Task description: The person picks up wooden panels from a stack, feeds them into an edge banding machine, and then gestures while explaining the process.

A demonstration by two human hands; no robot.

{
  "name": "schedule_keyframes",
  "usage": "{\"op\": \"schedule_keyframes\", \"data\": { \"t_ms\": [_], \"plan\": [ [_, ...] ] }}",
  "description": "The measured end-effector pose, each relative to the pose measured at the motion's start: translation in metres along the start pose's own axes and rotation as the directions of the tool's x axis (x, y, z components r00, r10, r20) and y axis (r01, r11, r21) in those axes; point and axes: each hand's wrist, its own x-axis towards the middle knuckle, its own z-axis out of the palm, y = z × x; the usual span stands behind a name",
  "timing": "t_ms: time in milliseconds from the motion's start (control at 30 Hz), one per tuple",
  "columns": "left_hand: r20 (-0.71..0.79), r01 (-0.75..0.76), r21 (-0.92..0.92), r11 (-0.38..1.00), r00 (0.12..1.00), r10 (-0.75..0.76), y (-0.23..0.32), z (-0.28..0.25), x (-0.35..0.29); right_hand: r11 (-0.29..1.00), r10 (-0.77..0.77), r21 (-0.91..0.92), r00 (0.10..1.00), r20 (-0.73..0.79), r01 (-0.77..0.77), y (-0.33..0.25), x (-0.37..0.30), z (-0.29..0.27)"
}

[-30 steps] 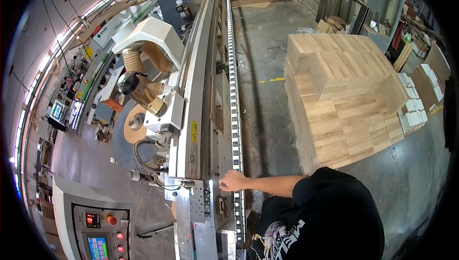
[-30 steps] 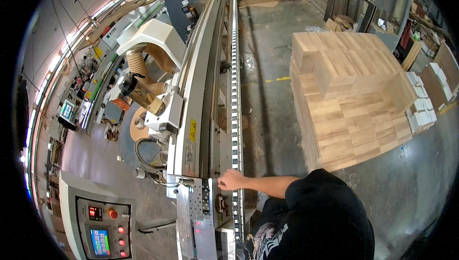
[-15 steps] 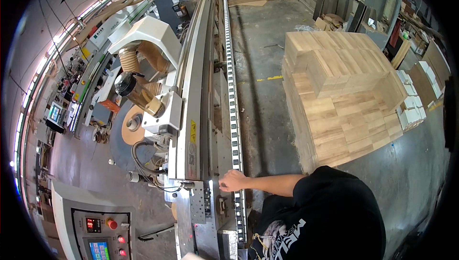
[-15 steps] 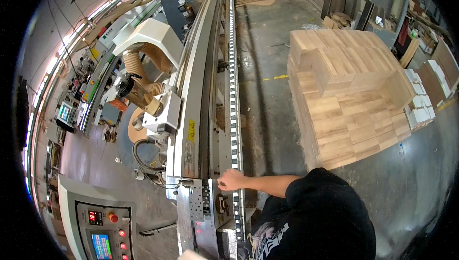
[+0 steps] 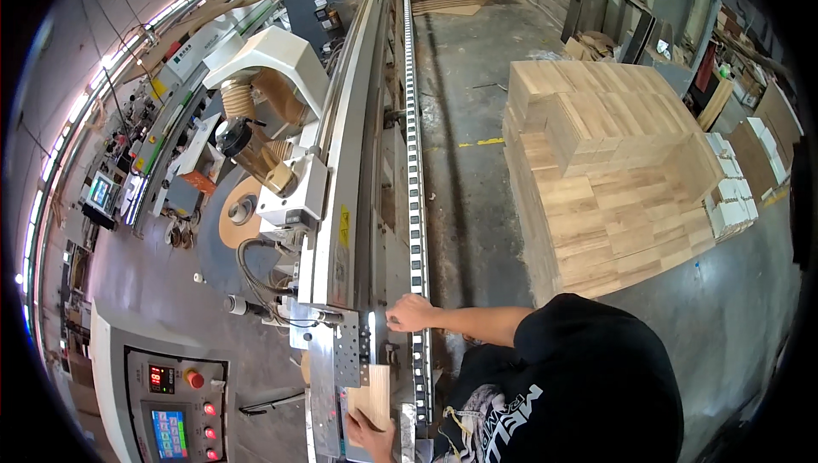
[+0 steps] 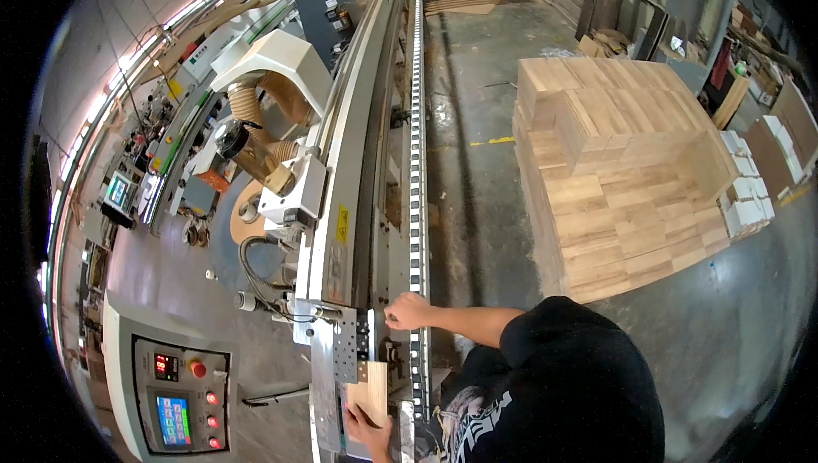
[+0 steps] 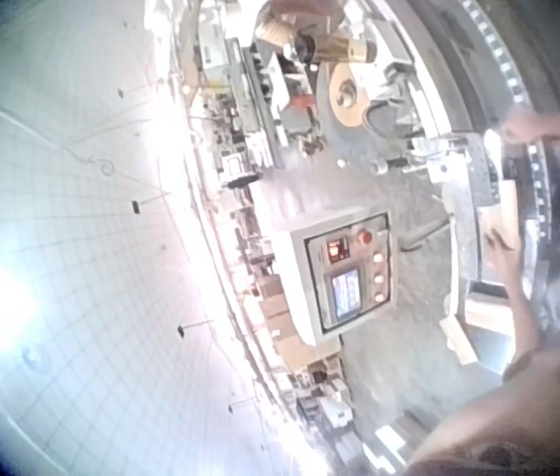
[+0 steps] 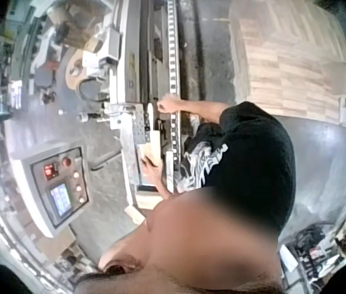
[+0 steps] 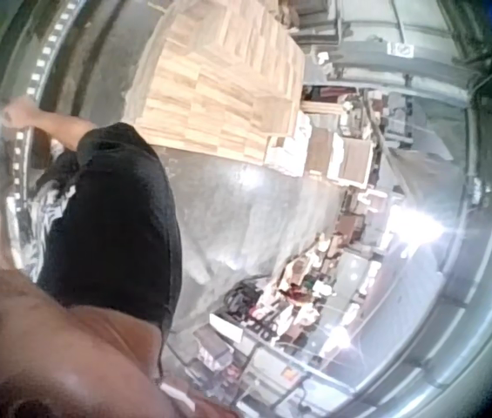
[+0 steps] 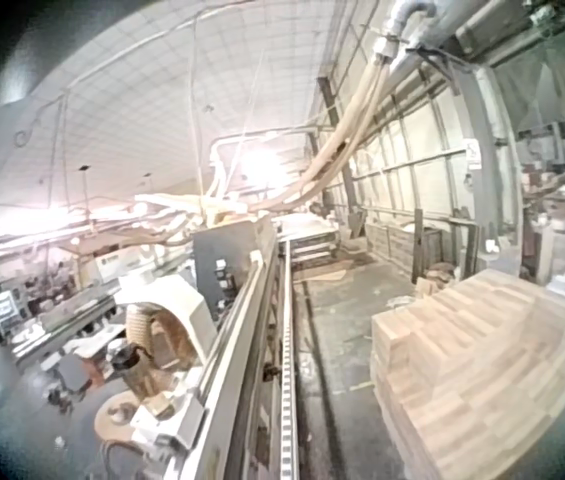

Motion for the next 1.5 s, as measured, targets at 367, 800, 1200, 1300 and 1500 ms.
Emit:
{"op": "schedule_keyframes", "data": {
  "t_ms": [367,800,1200,1300,1500],
  "plan": [
    [0.033,0.172,0.245,0.954,0.982,-0.185,0.059,0.008,0.045,0.546,0.256,0.764,0.937,0.237,-0.343,-0.095,-0.039,0.033],
    [0.011,0.222,0.143,0.965,0.974,-0.226,0.040,-0.006,0.000,-0.398,0.173,0.898,0.946,0.274,-0.188,-0.169,-0.043,0.099],
    [0.003,0.195,0.286,0.938,0.979,-0.204,0.062,0.002,0.031,-0.316,0.149,0.875,0.892,0.427,-0.367,-0.142,-0.039,0.071],
    [-0.026,0.206,0.262,0.943,0.978,-0.207,0.075,0.007,0.045,-0.353,0.187,0.862,0.876,0.445,-0.363,-0.131,-0.030,0.070],
    [-0.072,0.179,0.258,0.949,0.983,-0.166,0.098,0.021,0.082,-0.410,0.244,0.863,0.877,0.415,-0.294,-0.096,-0.009,0.055]
  ]
}}
